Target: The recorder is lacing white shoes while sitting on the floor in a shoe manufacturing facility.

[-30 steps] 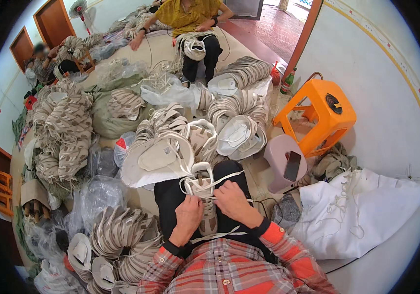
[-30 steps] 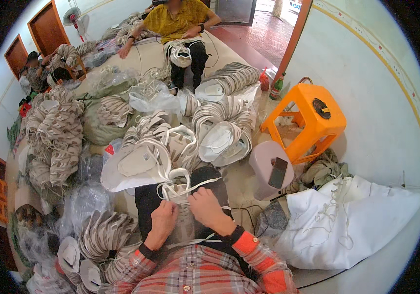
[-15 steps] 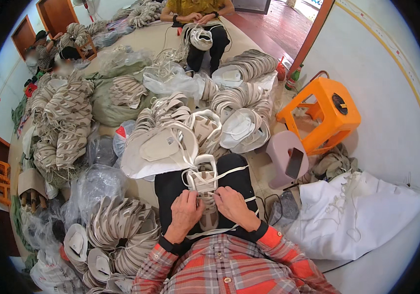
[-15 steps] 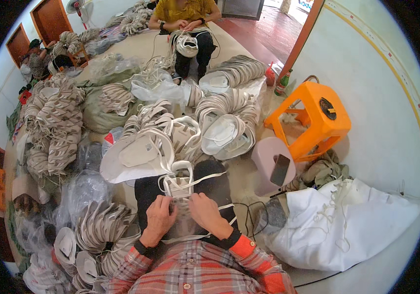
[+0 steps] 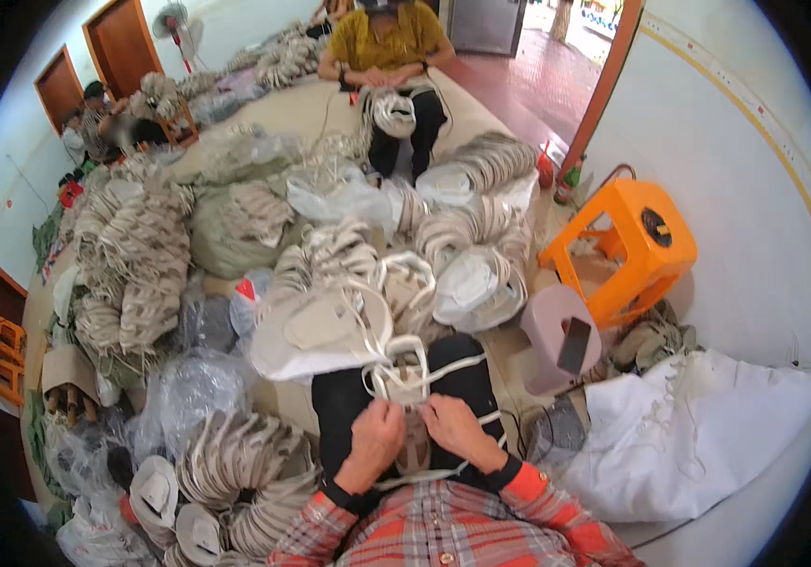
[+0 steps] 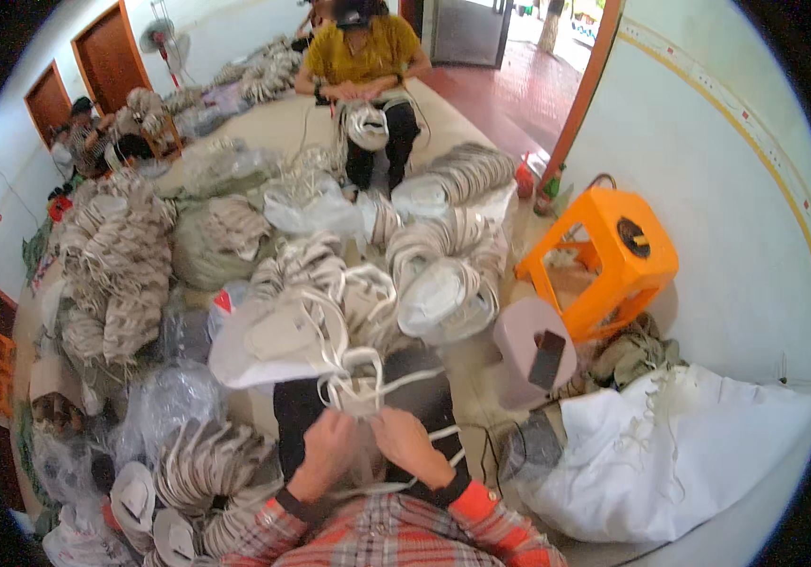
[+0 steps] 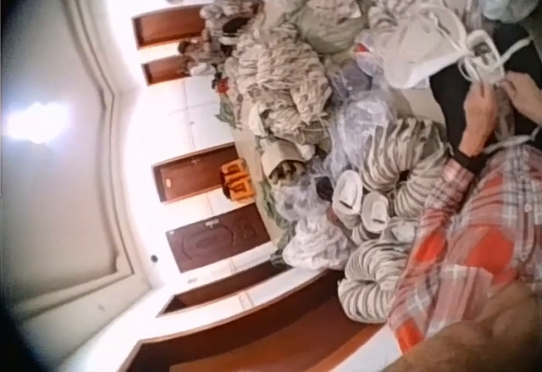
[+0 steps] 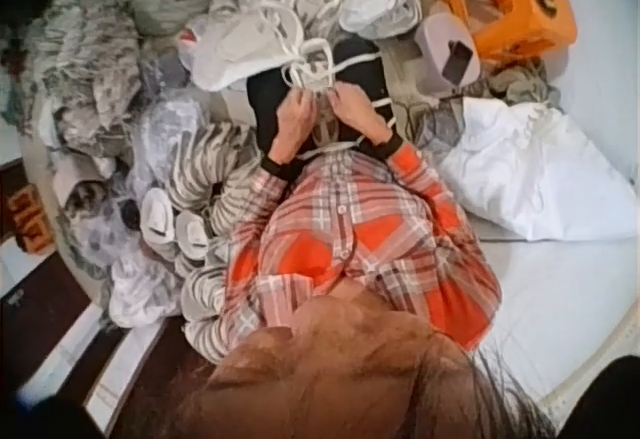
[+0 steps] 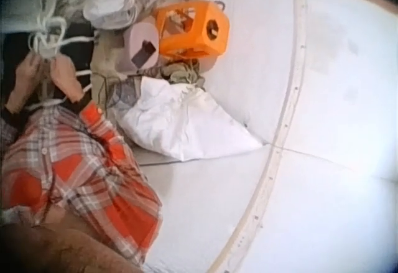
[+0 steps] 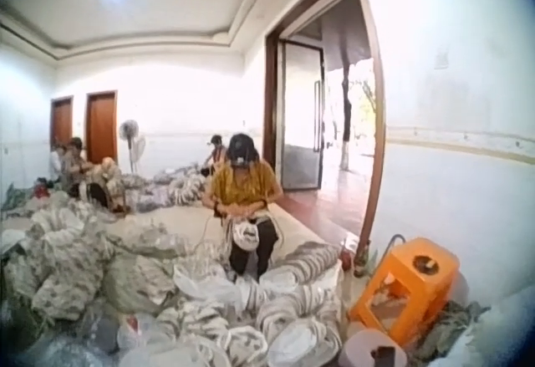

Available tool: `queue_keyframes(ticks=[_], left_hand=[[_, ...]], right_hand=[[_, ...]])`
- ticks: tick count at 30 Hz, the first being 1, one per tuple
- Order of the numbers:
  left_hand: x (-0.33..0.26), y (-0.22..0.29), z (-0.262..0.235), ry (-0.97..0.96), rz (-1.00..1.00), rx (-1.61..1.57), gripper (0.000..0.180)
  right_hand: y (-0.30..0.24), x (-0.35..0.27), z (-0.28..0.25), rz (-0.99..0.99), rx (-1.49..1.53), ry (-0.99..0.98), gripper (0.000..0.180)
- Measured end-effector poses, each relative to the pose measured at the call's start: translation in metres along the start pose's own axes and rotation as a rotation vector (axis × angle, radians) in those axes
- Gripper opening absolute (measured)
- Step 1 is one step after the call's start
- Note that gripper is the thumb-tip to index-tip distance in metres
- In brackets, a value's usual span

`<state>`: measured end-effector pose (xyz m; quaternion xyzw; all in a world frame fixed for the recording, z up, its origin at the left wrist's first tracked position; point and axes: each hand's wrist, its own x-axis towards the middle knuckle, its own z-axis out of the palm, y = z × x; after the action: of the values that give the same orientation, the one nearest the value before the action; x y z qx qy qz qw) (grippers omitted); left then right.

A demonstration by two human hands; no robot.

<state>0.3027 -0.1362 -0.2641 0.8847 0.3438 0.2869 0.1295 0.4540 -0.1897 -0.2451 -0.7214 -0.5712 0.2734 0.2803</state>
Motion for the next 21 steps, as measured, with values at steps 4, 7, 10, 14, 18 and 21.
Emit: queue_keyframes(ticks=[4,7,10,14,18,21], left_hand=[[-0.007,0.004,0.003,-0.081,-0.087,-0.051,0.012],[-0.004,0.014,-0.002,-0.120,-0.283,-0.278,0.012],[-0.006,0.012,0.000,-0.075,-0.375,-0.493,0.013],[-0.009,0.010,-0.004,-0.062,-0.747,-0.757,0.013],[-0.012,0.003,-0.013,-0.066,-0.633,-0.703,0.009],[0.002,0.005,-0.016,-0.080,-0.623,-0.590,0.011]], right_hand=[[-0.003,-0.003,0.005,-0.021,-0.168,-0.028,0.033],[-0.003,-0.004,-0.002,-0.040,-0.195,-0.034,0.034],[-0.009,-0.002,-0.008,0.021,-0.151,-0.094,0.034],[-0.001,-0.003,0.000,0.032,-0.105,-0.063,0.032],[0.005,0.004,0.013,-0.078,-0.143,0.039,0.026],[0.010,0.012,0.007,-0.145,-0.111,0.061,0.023]])
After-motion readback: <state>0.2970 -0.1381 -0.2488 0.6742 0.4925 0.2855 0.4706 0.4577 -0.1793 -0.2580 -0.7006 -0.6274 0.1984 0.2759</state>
